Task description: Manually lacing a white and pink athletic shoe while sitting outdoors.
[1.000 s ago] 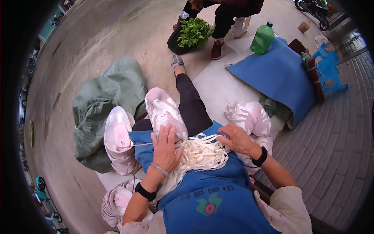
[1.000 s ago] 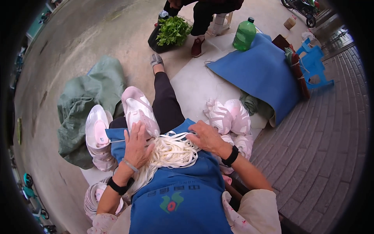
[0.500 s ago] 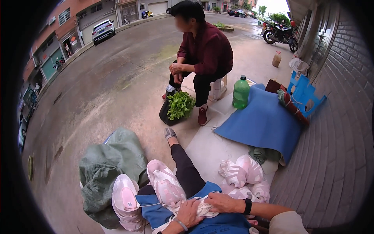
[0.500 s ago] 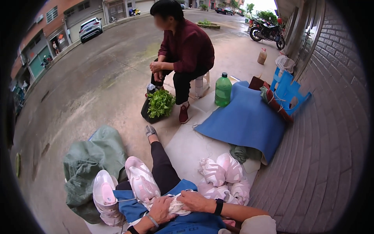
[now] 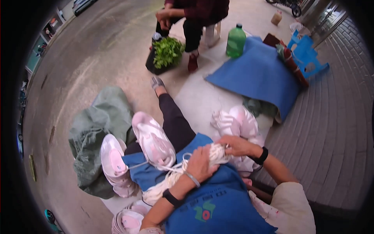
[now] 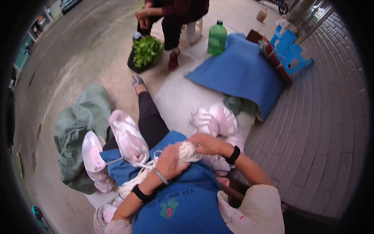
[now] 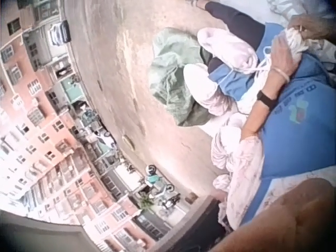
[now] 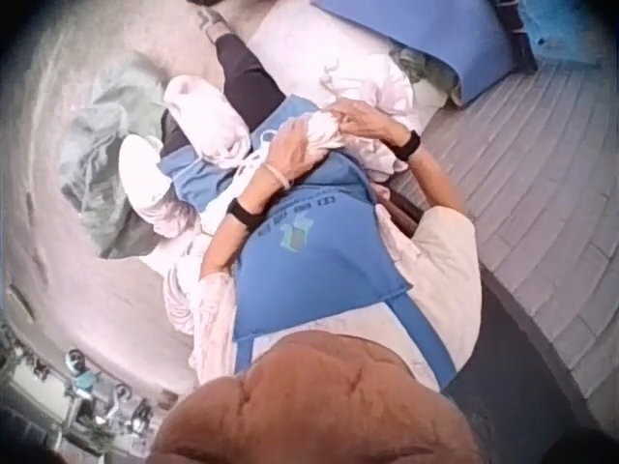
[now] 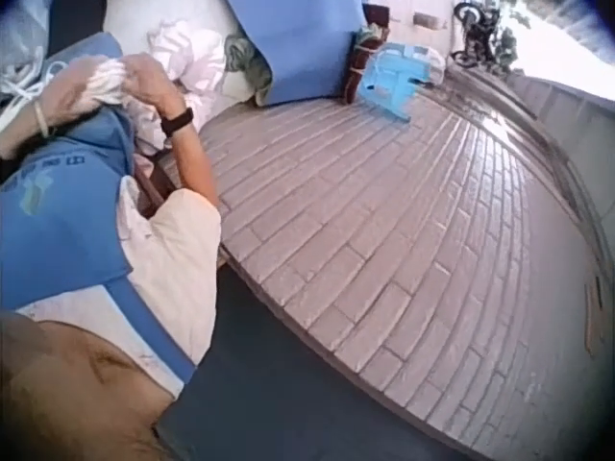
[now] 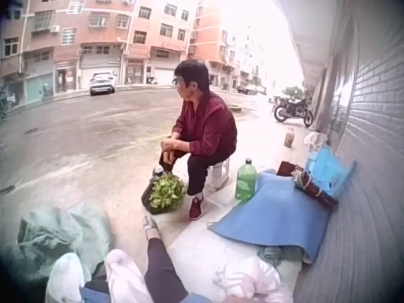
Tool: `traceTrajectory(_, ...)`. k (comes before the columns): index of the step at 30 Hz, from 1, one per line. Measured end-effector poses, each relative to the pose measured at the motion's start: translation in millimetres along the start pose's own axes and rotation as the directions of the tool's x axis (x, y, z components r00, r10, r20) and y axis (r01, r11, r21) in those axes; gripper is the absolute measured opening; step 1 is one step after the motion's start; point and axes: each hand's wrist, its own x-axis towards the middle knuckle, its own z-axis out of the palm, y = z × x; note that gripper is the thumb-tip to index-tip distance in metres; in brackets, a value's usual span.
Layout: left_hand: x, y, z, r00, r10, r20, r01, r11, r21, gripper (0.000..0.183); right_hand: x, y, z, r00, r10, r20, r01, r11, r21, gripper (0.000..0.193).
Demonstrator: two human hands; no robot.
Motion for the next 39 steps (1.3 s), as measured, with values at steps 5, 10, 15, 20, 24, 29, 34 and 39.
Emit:
traceTrajectory(5, -2, -26, -41, 0.973, -0.007, -0.23, -0.028, 0.989, -0.147, 0.065, -3, -5, -30, 0.914, 0.344, -0.215, -0.35, 0.937, 0.012, 0.017)
traceTrajectory(10, -10, -10, -25, 0.978, 0.165, -0.13, -0.153, 0.984, 0.097, 0.07, -10, 4, -12, 0.918, 0.33, -0.222, -0.332, 0.943, 0.027, 0.022)
traceTrajectory(15, -18, -13, -5, 0.993, 0.12, -0.021, -0.109, 0.952, 0.286, 0.078, -2, 13, 16, 0.896, 0.299, -0.327, -0.34, 0.938, -0.074, 0.027)
traceTrajectory(20, -17, -14, -9, 0.989, 0.109, -0.098, -0.09, 0.979, 0.181, 0.077, 2, 15, 15, 0.885, 0.392, -0.25, -0.373, 0.92, 0.124, 0.029)
traceTrajectory(24, -11, -10, -6, 0.993, 0.109, -0.046, -0.092, 0.954, 0.284, 0.078, 9, 2, 4, 0.904, 0.341, -0.257, -0.312, 0.938, 0.15, 0.025)
traceTrajectory(29, -3, -21, -2, 0.996, 0.077, -0.035, -0.064, 0.96, 0.274, 0.077, 15, -1, 6, 0.966, 0.184, -0.182, -0.177, 0.983, 0.056, 0.019)
traceTrajectory(34, -3, -8, -6, 0.983, 0.135, -0.122, -0.115, 0.981, 0.157, 0.07, 13, -2, 1, 0.955, 0.222, -0.199, -0.195, 0.97, 0.142, 0.018)
traceTrajectory(39, -6, -19, 25, 0.997, 0.07, -0.043, -0.049, 0.927, 0.372, 0.063, 7, 0, 13, 0.865, 0.341, -0.367, -0.327, 0.94, 0.102, 0.015)
